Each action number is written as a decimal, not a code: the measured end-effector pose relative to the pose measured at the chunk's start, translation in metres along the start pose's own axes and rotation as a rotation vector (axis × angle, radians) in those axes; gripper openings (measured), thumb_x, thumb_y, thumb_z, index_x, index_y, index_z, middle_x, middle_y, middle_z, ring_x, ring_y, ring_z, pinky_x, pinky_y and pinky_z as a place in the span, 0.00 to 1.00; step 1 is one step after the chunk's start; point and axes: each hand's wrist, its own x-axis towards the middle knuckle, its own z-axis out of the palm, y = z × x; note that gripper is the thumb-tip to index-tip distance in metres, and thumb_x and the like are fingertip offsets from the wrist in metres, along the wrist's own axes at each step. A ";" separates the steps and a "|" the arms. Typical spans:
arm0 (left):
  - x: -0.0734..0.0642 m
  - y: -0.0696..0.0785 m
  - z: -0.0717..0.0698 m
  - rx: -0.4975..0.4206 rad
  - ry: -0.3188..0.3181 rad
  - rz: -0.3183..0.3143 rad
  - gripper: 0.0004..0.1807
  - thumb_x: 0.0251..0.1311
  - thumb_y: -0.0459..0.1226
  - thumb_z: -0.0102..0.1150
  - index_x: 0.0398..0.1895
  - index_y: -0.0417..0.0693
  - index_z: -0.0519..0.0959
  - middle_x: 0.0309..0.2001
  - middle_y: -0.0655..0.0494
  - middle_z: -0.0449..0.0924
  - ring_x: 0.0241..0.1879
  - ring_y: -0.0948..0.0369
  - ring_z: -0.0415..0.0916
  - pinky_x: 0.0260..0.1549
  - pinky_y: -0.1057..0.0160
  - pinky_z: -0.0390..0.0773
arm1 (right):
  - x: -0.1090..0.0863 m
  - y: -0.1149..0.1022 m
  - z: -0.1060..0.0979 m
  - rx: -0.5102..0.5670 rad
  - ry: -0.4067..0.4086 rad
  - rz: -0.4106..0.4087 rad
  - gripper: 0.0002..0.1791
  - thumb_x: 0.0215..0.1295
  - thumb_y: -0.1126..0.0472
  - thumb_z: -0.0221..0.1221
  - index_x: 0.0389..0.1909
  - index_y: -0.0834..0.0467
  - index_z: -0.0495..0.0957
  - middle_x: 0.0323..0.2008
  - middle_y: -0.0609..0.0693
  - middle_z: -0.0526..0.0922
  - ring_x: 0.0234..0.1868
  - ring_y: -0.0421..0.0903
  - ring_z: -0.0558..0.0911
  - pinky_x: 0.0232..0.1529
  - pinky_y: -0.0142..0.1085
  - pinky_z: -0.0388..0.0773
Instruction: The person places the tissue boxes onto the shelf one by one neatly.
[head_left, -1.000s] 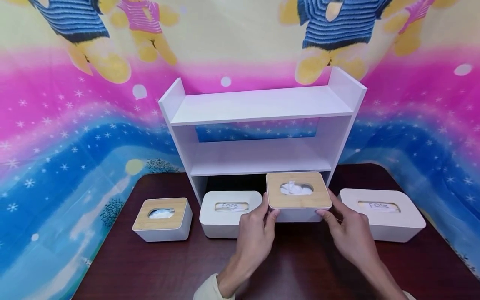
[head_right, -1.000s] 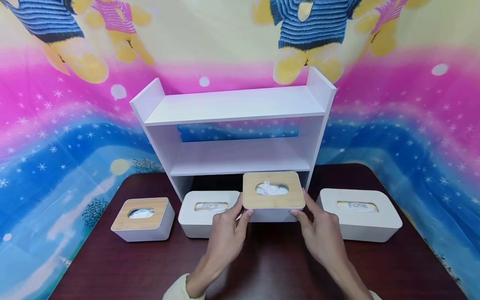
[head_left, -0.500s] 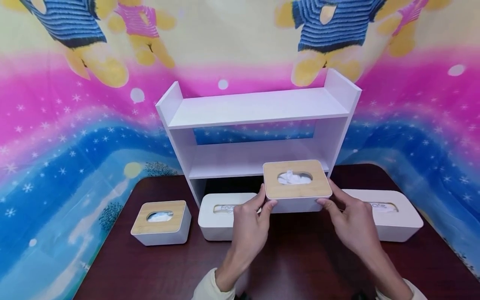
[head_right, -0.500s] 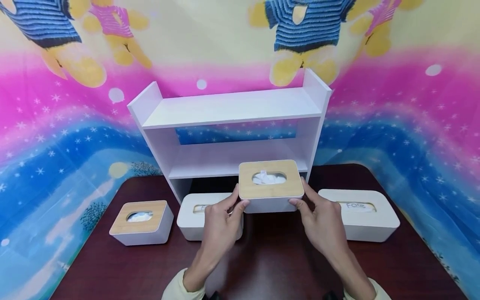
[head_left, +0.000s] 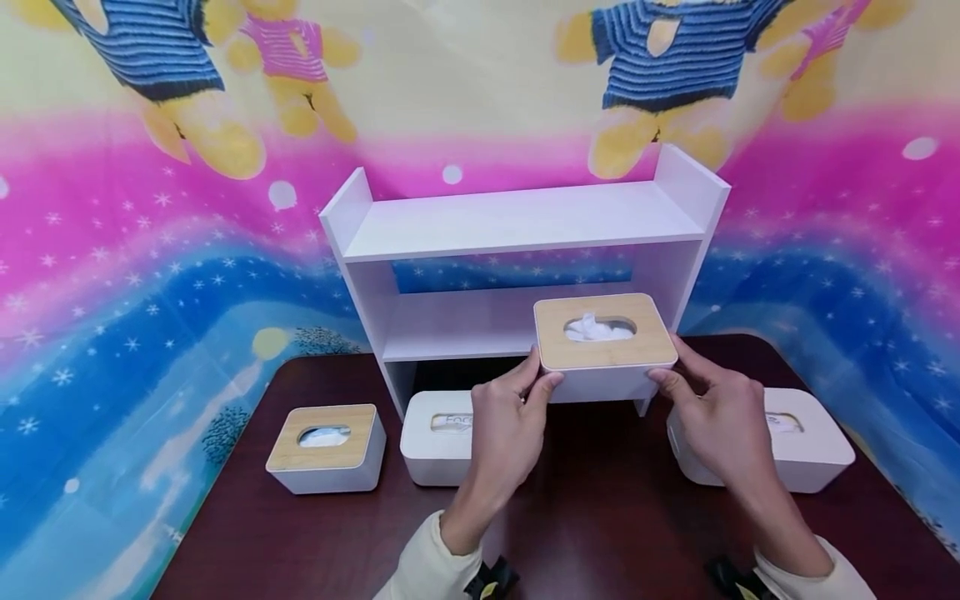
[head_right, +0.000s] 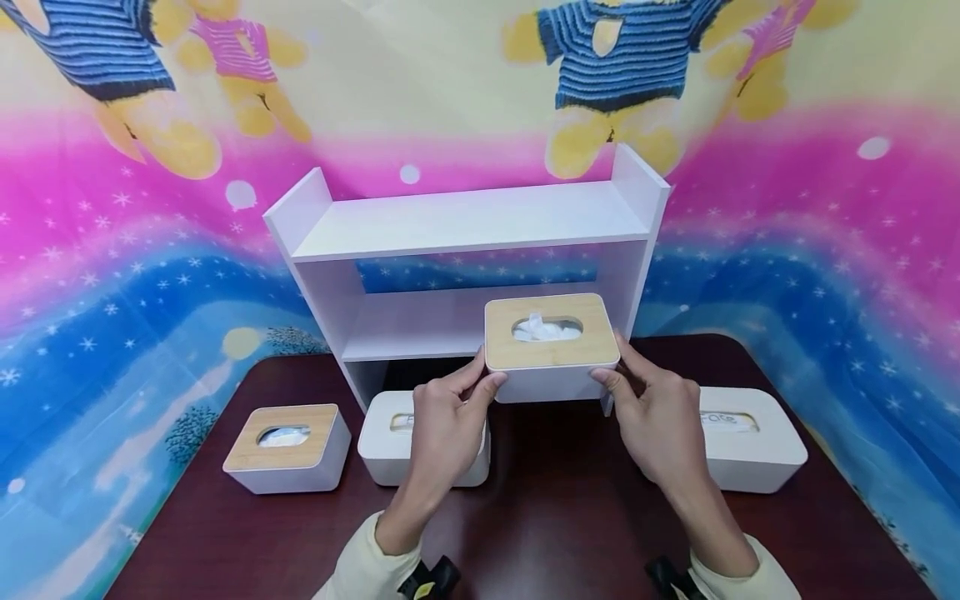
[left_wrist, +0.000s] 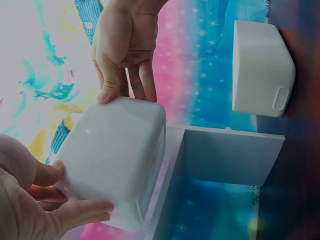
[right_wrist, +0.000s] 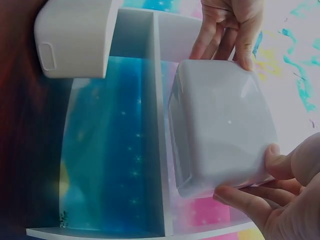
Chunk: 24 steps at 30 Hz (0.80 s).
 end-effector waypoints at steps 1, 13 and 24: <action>0.002 0.001 0.001 0.001 0.004 0.006 0.28 0.74 0.44 0.66 0.73 0.46 0.76 0.68 0.51 0.81 0.23 0.72 0.72 0.25 0.74 0.74 | 0.002 -0.001 -0.001 0.003 0.006 0.000 0.33 0.74 0.54 0.68 0.78 0.47 0.72 0.14 0.49 0.74 0.09 0.42 0.62 0.11 0.36 0.58; 0.034 0.002 0.010 -0.008 0.072 0.034 0.25 0.71 0.44 0.69 0.67 0.43 0.80 0.23 0.47 0.85 0.13 0.72 0.55 0.16 0.71 0.59 | 0.033 -0.001 0.001 0.081 0.041 0.058 0.30 0.75 0.54 0.67 0.75 0.49 0.73 0.56 0.66 0.88 0.45 0.58 0.92 0.33 0.14 0.77; 0.055 -0.006 0.031 -0.084 0.173 -0.006 0.21 0.68 0.40 0.73 0.61 0.43 0.85 0.53 0.44 0.89 0.51 0.61 0.89 0.43 0.68 0.89 | 0.054 0.008 0.016 0.189 0.083 0.148 0.27 0.75 0.52 0.67 0.72 0.46 0.76 0.66 0.59 0.82 0.48 0.44 0.92 0.39 0.15 0.80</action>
